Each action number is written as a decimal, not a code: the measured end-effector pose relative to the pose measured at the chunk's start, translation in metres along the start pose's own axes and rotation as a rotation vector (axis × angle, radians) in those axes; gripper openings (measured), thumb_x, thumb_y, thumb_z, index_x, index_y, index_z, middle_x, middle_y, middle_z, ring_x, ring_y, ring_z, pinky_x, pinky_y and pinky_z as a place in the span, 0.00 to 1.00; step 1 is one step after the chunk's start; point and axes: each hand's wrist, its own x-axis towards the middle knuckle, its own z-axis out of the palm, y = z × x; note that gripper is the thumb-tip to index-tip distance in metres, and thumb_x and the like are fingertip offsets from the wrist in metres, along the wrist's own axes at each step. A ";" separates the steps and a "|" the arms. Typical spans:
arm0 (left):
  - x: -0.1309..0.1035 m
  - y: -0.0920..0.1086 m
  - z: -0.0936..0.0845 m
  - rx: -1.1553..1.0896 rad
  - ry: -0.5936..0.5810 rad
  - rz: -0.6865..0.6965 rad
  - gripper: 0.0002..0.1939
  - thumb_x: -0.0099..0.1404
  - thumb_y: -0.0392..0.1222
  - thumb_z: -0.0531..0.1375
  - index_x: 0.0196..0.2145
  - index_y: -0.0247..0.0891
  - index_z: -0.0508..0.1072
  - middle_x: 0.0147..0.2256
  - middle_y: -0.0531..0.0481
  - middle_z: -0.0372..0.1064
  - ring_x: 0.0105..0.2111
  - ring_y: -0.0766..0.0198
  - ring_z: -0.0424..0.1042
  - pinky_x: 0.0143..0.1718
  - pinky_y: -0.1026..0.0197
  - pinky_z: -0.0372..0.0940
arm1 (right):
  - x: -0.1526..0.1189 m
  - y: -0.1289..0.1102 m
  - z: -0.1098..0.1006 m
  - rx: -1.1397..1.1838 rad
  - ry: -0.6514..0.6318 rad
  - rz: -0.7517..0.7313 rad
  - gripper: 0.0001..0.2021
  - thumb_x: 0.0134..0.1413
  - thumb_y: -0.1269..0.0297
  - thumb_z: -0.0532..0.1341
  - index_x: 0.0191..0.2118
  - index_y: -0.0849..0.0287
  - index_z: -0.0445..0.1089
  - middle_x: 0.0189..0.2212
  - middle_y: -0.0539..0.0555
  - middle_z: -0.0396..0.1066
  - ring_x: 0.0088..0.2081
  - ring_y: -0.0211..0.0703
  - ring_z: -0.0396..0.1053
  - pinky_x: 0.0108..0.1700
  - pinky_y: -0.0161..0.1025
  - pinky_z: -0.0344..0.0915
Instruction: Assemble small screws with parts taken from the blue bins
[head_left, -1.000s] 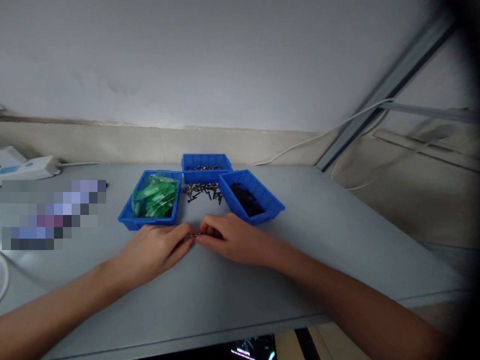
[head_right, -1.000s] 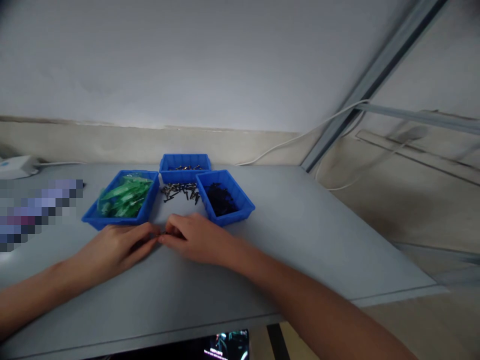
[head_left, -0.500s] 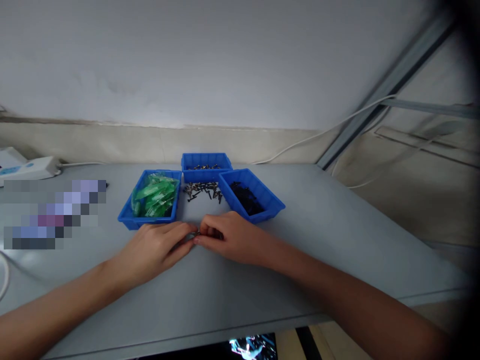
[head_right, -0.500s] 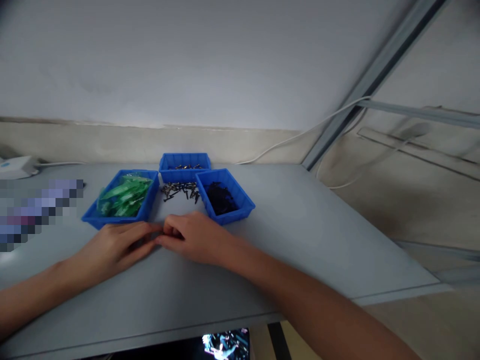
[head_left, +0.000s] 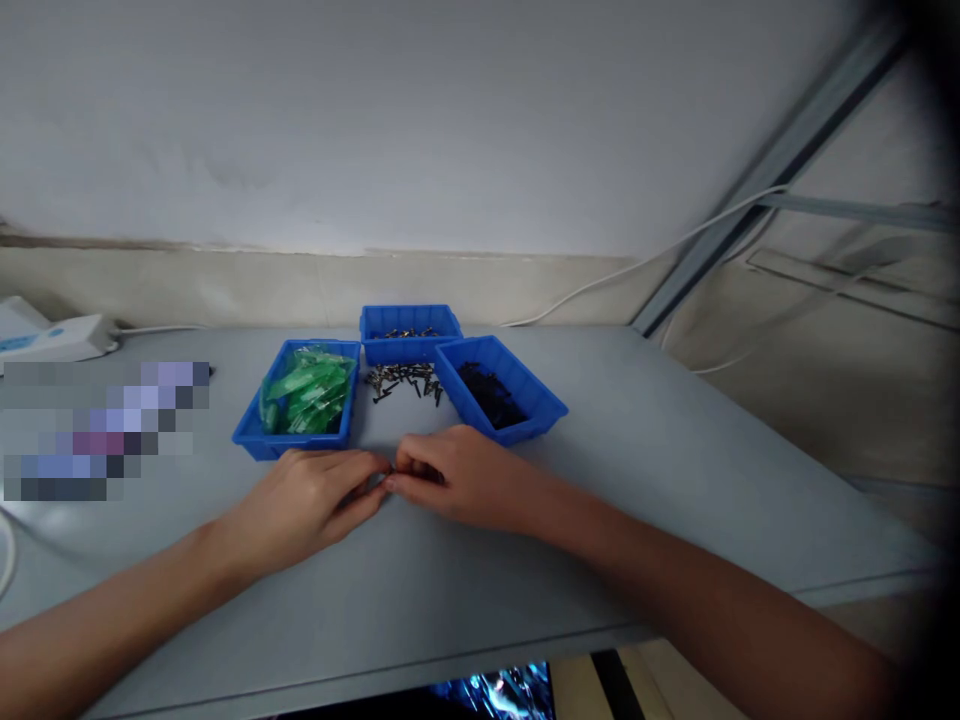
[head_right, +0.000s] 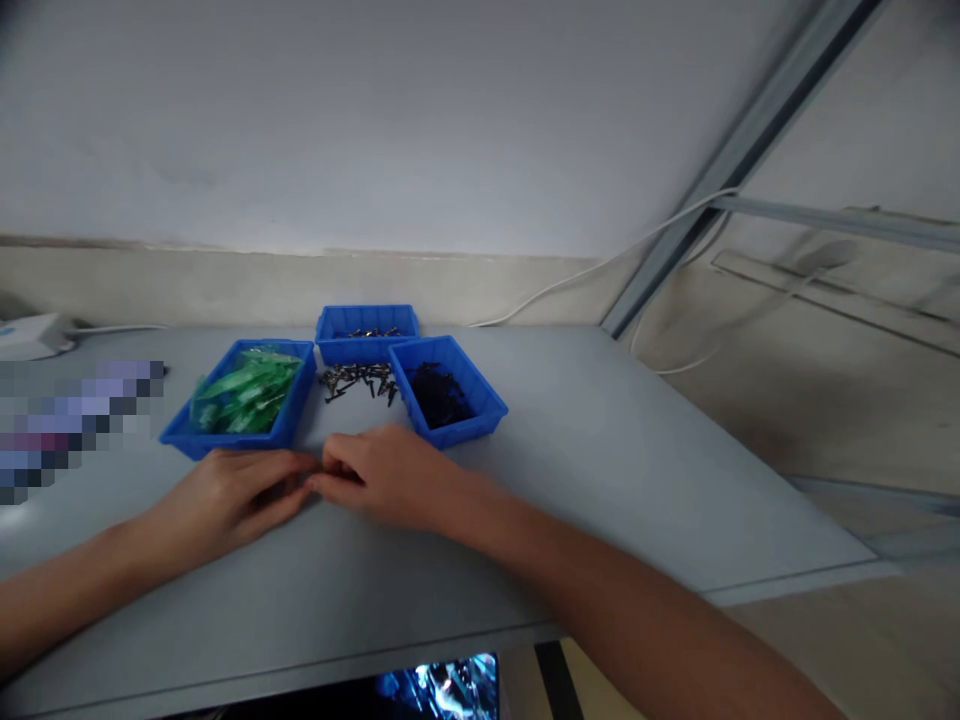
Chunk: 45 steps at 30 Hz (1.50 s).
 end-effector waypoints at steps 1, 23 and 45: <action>0.000 0.000 0.000 0.006 0.002 -0.003 0.11 0.66 0.42 0.49 0.34 0.35 0.69 0.24 0.53 0.67 0.23 0.68 0.68 0.23 0.67 0.61 | 0.000 0.000 0.000 -0.016 0.004 0.000 0.10 0.56 0.59 0.53 0.29 0.60 0.63 0.21 0.47 0.64 0.24 0.33 0.60 0.26 0.32 0.49; 0.001 0.001 -0.002 0.157 0.161 0.108 0.09 0.66 0.40 0.51 0.39 0.35 0.68 0.29 0.51 0.70 0.26 0.67 0.70 0.28 0.64 0.65 | 0.002 0.000 -0.004 0.301 -0.116 0.068 0.10 0.56 0.70 0.48 0.26 0.61 0.62 0.23 0.48 0.66 0.25 0.32 0.63 0.29 0.31 0.56; 0.002 0.004 -0.006 0.130 0.086 0.111 0.13 0.67 0.42 0.48 0.29 0.35 0.67 0.23 0.53 0.65 0.22 0.70 0.67 0.23 0.68 0.61 | -0.001 -0.003 -0.004 0.191 -0.037 0.087 0.03 0.51 0.68 0.54 0.31 0.60 0.64 0.21 0.45 0.64 0.23 0.32 0.61 0.25 0.30 0.53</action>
